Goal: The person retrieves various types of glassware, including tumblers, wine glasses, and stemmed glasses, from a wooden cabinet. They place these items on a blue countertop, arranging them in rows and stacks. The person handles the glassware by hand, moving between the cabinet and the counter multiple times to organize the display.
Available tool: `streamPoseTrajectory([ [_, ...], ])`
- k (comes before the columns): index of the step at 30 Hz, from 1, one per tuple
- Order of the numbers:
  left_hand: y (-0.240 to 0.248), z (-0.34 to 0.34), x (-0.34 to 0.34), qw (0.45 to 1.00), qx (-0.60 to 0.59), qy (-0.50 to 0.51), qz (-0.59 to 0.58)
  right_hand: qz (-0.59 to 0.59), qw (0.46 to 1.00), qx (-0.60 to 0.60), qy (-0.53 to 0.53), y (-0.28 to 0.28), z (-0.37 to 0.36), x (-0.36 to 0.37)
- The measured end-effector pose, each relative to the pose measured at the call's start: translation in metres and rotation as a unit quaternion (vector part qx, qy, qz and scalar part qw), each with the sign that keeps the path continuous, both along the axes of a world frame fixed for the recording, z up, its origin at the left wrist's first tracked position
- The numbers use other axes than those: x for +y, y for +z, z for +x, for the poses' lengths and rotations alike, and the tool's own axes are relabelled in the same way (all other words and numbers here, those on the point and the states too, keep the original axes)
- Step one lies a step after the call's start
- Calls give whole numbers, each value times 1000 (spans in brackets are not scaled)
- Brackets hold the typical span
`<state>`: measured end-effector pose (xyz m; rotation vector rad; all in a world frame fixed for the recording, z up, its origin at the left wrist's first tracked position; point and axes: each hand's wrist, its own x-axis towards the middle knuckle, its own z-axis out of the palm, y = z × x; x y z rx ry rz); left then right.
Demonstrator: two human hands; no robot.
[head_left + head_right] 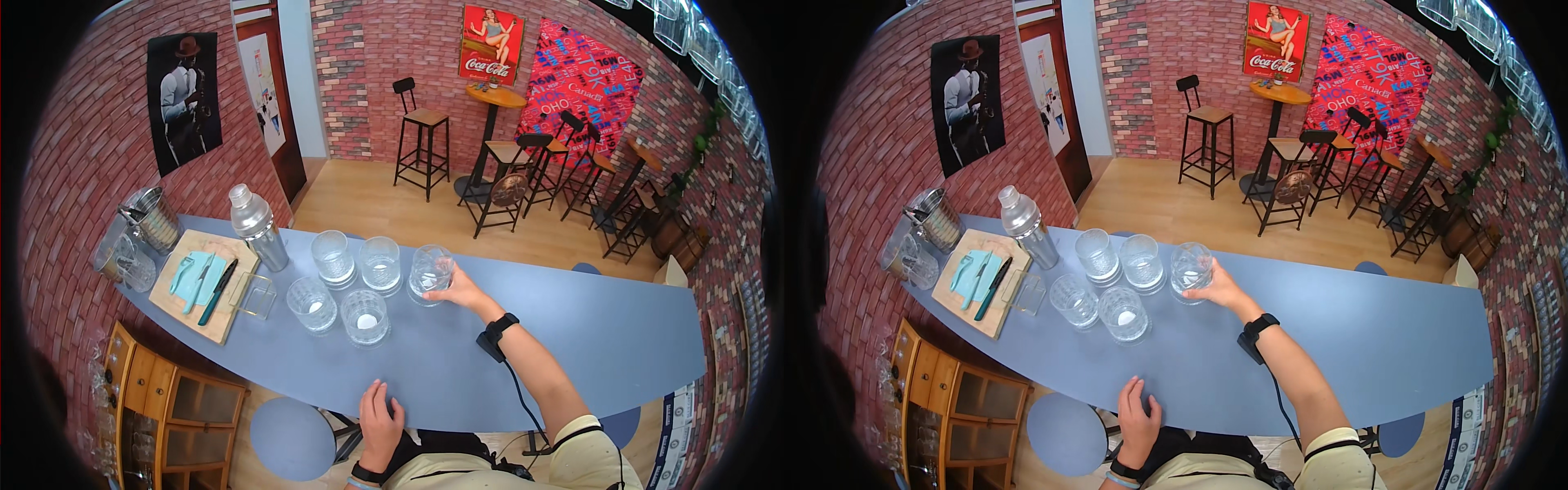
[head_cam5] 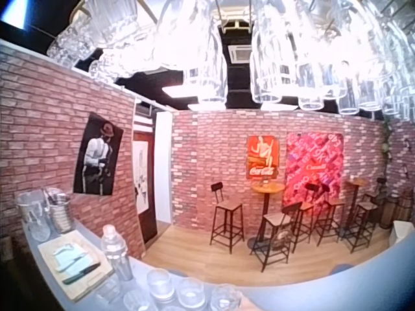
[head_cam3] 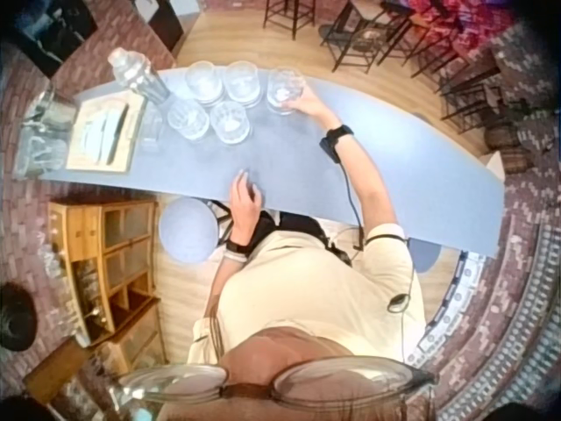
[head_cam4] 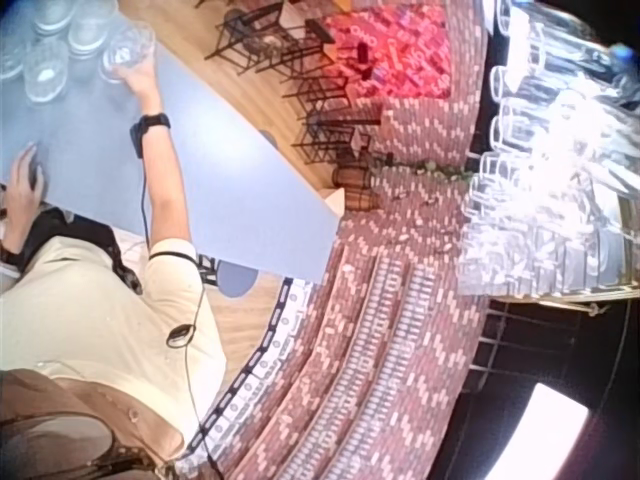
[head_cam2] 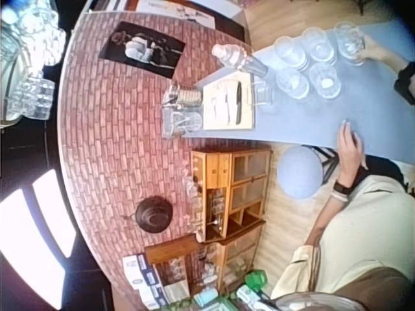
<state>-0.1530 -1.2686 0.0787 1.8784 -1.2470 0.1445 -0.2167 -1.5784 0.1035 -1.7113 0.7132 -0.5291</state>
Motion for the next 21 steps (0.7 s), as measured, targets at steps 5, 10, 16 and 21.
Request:
streamPoseTrajectory([
  [5,-2,0,1,1000,-9,2,5,13,1000,-15,16,1,1,1],
  [10,-3,0,1,1000,-18,4,10,-8,1000,1,16,-8,0,-4],
  [16,-4,0,0,999,-46,12,11,-34,998,-18,41,-12,-1,-6],
  [21,-5,1,1,999,-52,11,9,-26,999,2,31,-9,0,-1],
])
